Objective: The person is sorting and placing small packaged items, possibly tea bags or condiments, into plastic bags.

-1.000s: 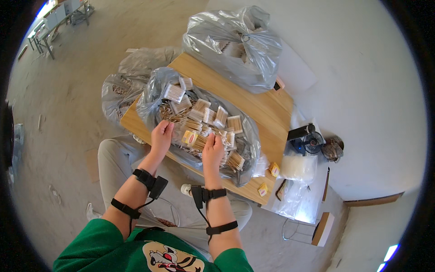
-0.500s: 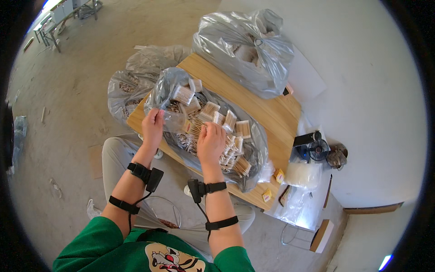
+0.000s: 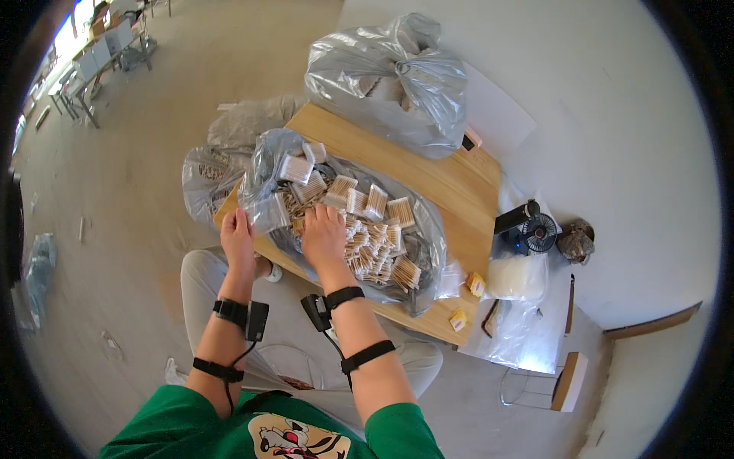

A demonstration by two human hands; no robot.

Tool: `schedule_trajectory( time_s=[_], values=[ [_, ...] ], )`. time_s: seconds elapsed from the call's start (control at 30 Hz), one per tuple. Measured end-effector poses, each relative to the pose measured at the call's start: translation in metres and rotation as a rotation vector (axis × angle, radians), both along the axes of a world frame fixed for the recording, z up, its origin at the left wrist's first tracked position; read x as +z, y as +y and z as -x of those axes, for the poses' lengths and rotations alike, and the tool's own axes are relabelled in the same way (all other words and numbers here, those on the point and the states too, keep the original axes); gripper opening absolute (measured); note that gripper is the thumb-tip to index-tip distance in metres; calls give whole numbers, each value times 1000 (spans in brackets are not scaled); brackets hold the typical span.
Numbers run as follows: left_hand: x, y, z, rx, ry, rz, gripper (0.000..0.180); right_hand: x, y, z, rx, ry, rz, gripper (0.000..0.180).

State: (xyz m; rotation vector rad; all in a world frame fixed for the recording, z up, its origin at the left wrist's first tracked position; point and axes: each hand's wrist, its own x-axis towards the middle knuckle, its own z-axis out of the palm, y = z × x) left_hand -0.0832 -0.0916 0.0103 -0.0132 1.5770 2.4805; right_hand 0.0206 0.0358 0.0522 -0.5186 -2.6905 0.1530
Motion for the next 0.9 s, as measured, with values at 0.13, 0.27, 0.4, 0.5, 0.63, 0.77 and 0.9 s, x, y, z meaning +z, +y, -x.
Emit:
schedule_trajectory(
  time_s=[0.13, 0.27, 0.4, 0.5, 0.63, 0.77, 0.9],
  values=[
    [-8, 2, -8, 10, -27, 1, 22, -18, 12, 7, -63, -29, 7, 13],
    [-22, -11, 0, -60, 26, 39, 22, -14, 4, 4, -141, 135, 93, 11],
    [-14, -7, -5, -98, 72, 64, 26, 18, 2, -38, -240, 464, 541, 9],
    [-12, -9, -11, -177, 46, 70, 20, 22, 15, -101, -380, 678, 823, 8],
    [-4, 13, -38, -158, -28, 55, 19, -28, 70, -237, -885, 774, 707, 10],
    [-5, 40, -75, -321, -13, 94, 18, -78, 109, -372, -1161, 991, 693, 15],
    [-2, 59, -112, -485, 26, 126, 19, -80, 108, -391, -1272, 549, 570, 23]
  ],
)
